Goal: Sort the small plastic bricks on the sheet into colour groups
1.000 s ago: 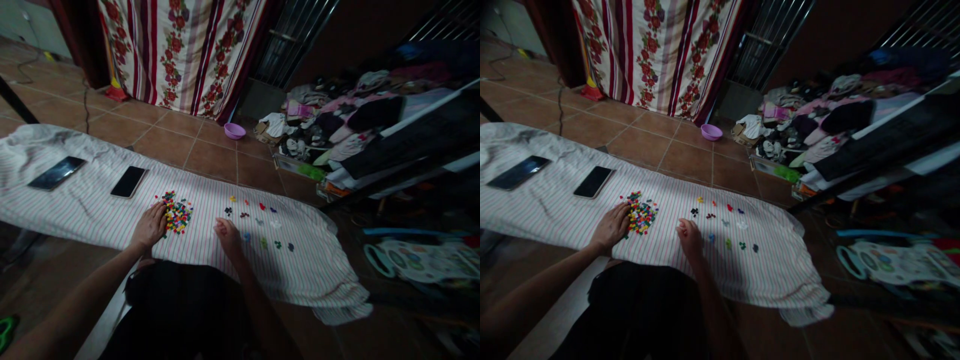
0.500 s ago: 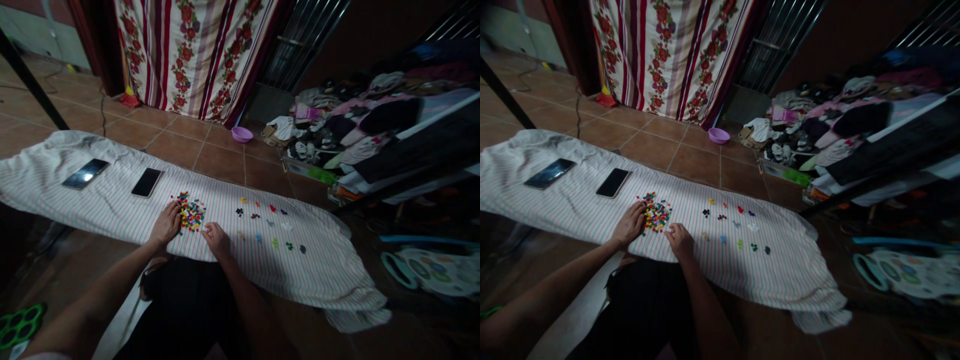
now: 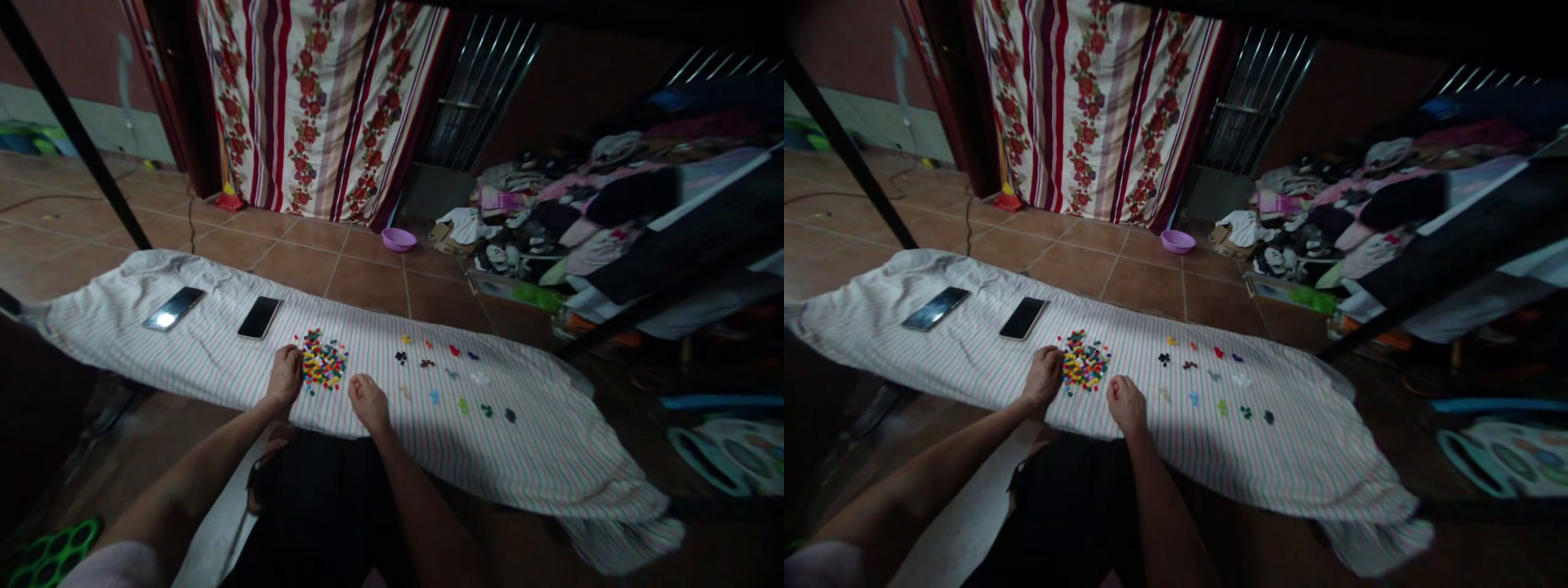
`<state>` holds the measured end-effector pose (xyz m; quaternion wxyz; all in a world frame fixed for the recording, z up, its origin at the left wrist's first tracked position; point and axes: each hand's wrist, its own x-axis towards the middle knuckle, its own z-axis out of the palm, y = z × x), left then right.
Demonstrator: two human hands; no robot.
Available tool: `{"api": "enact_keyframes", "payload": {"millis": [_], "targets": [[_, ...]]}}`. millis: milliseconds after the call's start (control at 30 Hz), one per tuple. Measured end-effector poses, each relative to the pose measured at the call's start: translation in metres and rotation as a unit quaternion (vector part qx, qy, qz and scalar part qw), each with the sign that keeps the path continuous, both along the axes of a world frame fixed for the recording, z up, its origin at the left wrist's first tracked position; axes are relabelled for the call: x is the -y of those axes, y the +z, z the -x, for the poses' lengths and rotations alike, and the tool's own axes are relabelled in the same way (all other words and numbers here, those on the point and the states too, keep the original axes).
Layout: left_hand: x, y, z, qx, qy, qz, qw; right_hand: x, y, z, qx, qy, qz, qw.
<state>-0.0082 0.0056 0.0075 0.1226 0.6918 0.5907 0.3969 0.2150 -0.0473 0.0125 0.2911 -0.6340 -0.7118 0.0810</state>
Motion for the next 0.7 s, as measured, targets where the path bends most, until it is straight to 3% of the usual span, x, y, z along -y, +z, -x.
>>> {"api": "enact_keyframes", "payload": {"millis": [300, 533, 700], "targets": [[-0.007, 0.017, 0.002, -0.014, 0.014, 0.056, 0.998, 0.000, 0.000, 0.001, 0.011, -0.010, 0.002, 1.000], [0.033, 0.011, 0.007, 0.000, 0.058, 0.129, 0.990, 0.000, 0.001, 0.001, 0.011, -0.011, -0.006, 1.000], [0.053, 0.003, -0.007, 0.012, 0.014, 0.165, 0.986, 0.001, 0.002, 0.001, 0.013, -0.010, -0.004, 1.000]]}}
